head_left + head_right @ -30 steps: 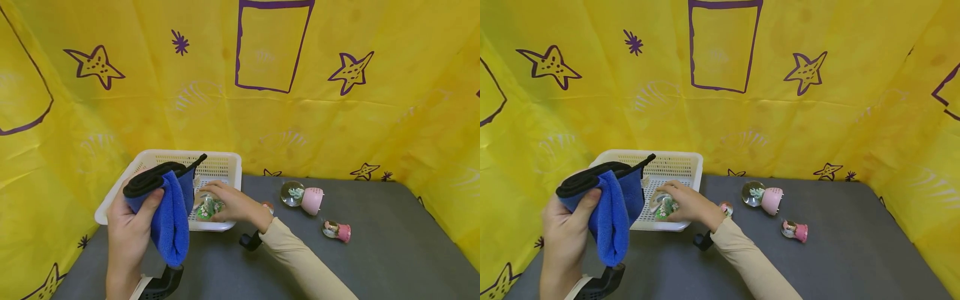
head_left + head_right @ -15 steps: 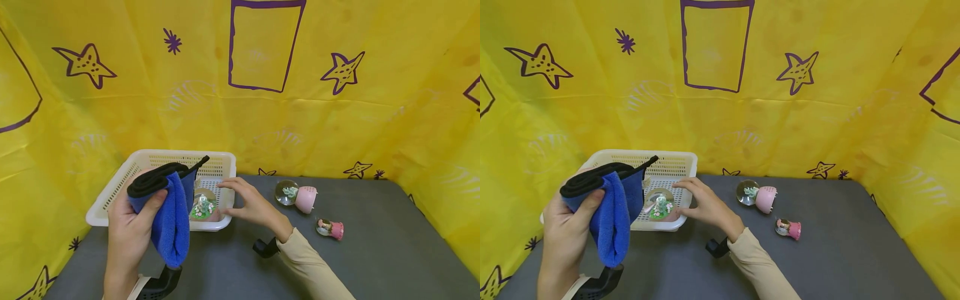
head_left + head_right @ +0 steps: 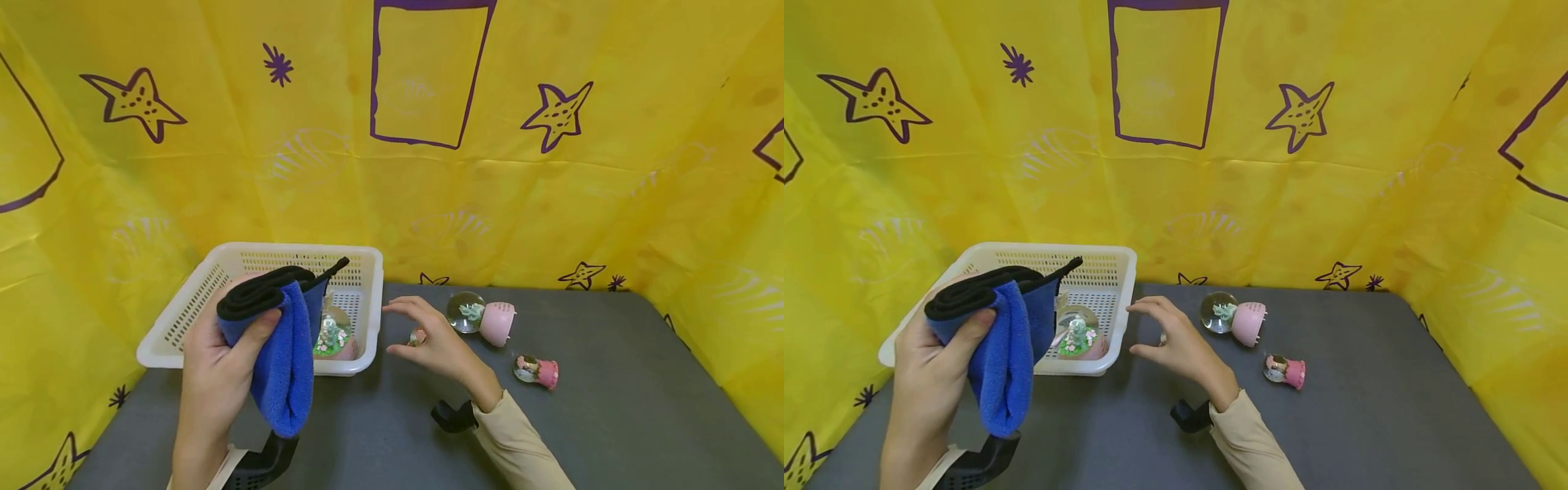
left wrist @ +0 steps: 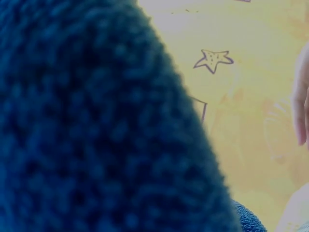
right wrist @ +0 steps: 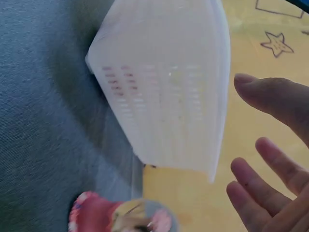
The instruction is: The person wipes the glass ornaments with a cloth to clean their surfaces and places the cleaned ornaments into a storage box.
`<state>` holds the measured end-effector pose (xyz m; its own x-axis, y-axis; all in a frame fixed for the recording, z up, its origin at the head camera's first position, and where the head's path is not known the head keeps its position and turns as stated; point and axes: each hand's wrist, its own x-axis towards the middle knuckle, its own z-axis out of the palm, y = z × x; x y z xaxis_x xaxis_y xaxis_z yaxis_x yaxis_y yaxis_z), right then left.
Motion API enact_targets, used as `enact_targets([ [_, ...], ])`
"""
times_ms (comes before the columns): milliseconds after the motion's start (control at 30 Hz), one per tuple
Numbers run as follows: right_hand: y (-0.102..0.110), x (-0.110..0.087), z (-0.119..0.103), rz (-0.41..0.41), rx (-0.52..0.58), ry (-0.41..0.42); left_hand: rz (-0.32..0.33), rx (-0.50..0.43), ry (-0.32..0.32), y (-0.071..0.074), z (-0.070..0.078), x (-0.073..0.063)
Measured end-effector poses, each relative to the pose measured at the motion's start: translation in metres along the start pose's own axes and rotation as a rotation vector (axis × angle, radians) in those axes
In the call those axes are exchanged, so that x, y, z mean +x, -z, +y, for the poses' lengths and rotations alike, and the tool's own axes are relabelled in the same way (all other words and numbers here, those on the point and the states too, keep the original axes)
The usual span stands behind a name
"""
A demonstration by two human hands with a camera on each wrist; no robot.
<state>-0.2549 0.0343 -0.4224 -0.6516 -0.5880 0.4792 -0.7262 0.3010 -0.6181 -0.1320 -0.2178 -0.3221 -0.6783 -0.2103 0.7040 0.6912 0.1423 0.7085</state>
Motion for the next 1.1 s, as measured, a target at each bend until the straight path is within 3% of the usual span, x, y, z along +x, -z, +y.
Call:
enact_targets([
  [267,0.000,-0.022,0.018,0.041,0.037,-0.026,-0.029,0.013,0.016,-0.004,0.000,-0.001],
  [500,-0.001,-0.036,0.035,0.091,0.008,-0.030,-0.045,0.123,0.032,-0.008,-0.002,-0.003],
  [633,-0.002,-0.040,0.042,0.072,0.029,-0.106,-0.046,0.165,0.046,-0.010,-0.003,-0.004],
  [833,-0.008,-0.047,0.051,0.045,0.071,-0.229,-0.079,0.280,0.138,-0.016,0.001,-0.005],
  [1100,-0.012,-0.050,0.059,-0.024,0.128,-0.312,-0.152,0.301,0.194,-0.024,0.002,-0.006],
])
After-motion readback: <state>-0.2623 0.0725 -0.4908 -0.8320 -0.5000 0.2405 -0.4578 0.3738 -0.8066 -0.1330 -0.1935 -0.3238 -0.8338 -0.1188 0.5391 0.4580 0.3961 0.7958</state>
